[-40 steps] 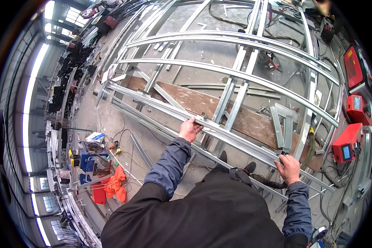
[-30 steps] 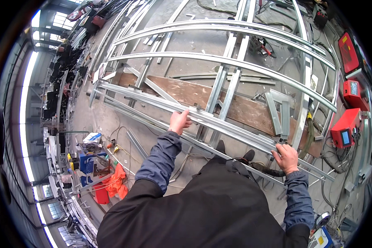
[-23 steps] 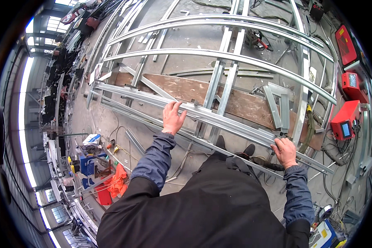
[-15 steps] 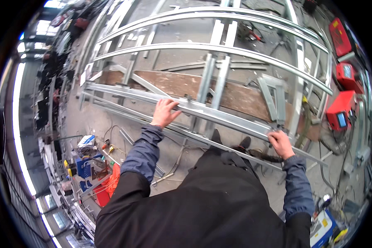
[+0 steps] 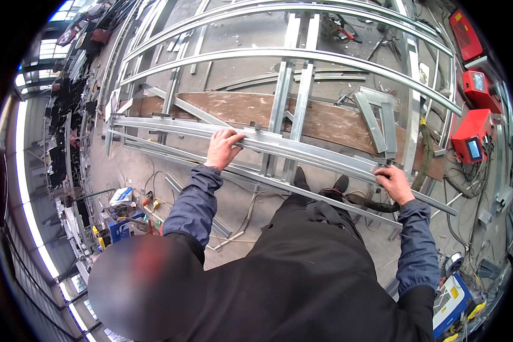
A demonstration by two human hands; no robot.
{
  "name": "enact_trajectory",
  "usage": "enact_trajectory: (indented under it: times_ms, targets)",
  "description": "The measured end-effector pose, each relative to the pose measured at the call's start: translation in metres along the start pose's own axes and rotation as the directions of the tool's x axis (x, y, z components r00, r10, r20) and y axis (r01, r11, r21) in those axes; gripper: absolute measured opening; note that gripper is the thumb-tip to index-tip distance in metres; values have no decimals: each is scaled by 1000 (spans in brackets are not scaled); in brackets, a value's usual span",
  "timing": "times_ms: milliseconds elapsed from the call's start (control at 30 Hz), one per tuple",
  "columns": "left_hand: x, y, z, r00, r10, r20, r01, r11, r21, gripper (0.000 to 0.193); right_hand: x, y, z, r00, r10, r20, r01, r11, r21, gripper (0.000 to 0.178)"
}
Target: The person positions metal bars onto a metal frame structure and uses a welding torch to tack weld the bars in place. The person repeats this process for multiple bars, adjusting their position before welding.
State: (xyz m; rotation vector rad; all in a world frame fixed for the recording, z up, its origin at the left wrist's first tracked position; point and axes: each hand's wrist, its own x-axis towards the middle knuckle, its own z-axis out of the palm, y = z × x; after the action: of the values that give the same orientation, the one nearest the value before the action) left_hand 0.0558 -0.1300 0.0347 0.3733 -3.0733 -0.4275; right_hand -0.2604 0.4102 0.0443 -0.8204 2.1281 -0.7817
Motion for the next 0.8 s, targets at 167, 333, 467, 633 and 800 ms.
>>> enact_trajectory:
  times_ms: [167, 333, 467, 633, 800]
  targets:
    - [0, -7, -1, 1000, 24, -7, -24, 999, 35, 50, -1, 5, 5, 999, -20, -45, 21, 1000, 15, 19]
    - [9, -3, -1, 1000, 22, -8, -22, 999, 25, 49, -4, 32, 11, 987, -107, -118, 98, 992, -80, 21]
    - [6, 1, 4, 1000, 4, 25, -4, 1000, -12, 47, -2, 33, 14, 993, -66, -97, 53, 990, -129, 20]
    - [2, -6, 8, 997, 18, 69, -20, 999, 39, 52, -6, 19, 11, 995, -75, -68, 61, 979, -196, 16]
    - [0, -3, 5, 995, 78, 67, -83, 994, 75, 64, -44, 33, 2, 947, -170, -274, 91, 956, -280, 26]
